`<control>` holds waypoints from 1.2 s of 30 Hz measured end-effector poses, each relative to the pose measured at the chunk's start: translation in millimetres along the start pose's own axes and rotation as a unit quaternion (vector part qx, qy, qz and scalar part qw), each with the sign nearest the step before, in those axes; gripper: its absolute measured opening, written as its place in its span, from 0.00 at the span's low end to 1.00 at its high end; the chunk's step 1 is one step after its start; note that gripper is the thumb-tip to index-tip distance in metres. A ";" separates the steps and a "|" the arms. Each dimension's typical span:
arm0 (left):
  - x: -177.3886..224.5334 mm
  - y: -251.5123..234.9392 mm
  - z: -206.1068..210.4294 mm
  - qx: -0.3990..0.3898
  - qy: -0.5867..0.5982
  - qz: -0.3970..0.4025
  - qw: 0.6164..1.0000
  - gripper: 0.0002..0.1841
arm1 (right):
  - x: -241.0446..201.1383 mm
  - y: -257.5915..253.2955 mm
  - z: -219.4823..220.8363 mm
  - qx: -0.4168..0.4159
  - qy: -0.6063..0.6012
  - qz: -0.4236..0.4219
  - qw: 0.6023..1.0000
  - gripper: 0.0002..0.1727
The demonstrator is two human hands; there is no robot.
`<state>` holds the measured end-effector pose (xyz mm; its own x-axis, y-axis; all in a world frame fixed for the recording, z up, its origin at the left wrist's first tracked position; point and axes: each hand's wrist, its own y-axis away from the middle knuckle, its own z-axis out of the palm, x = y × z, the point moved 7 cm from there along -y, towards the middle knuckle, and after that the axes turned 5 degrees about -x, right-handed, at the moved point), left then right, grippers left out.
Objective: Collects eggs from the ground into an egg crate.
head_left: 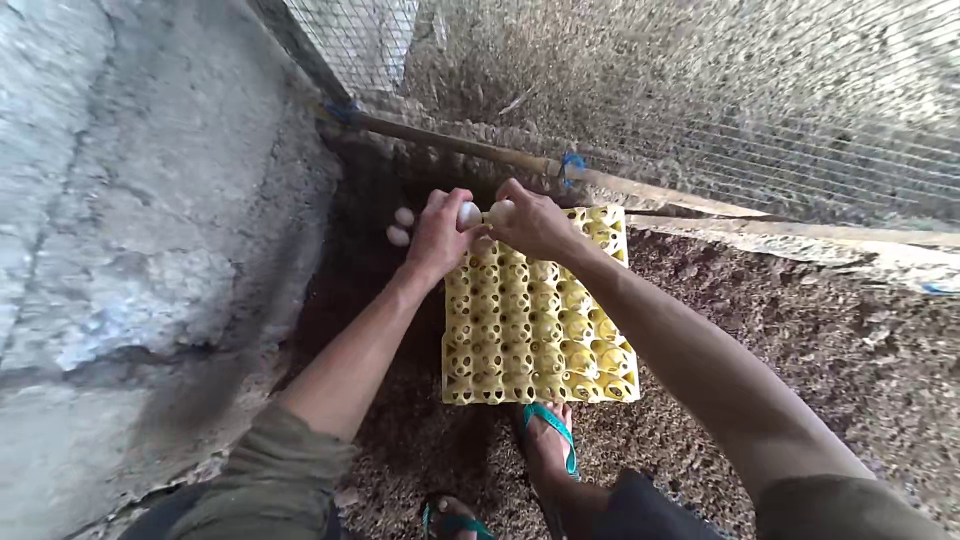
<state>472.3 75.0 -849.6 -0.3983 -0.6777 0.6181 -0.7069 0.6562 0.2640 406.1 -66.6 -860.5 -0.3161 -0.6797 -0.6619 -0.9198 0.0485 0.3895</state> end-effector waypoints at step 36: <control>-194.9 -19.2 18.0 0.051 0.036 -0.251 0.966 0.33 | 25.2 51.3 -52.4 0.060 0.055 0.020 0.996 0.30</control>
<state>552.9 188.5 -988.4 0.0491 -0.8753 0.4810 -0.8561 0.2112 0.4717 363.2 -119.6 -823.7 -0.3326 -0.7513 -0.5701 -0.9299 0.1603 0.3312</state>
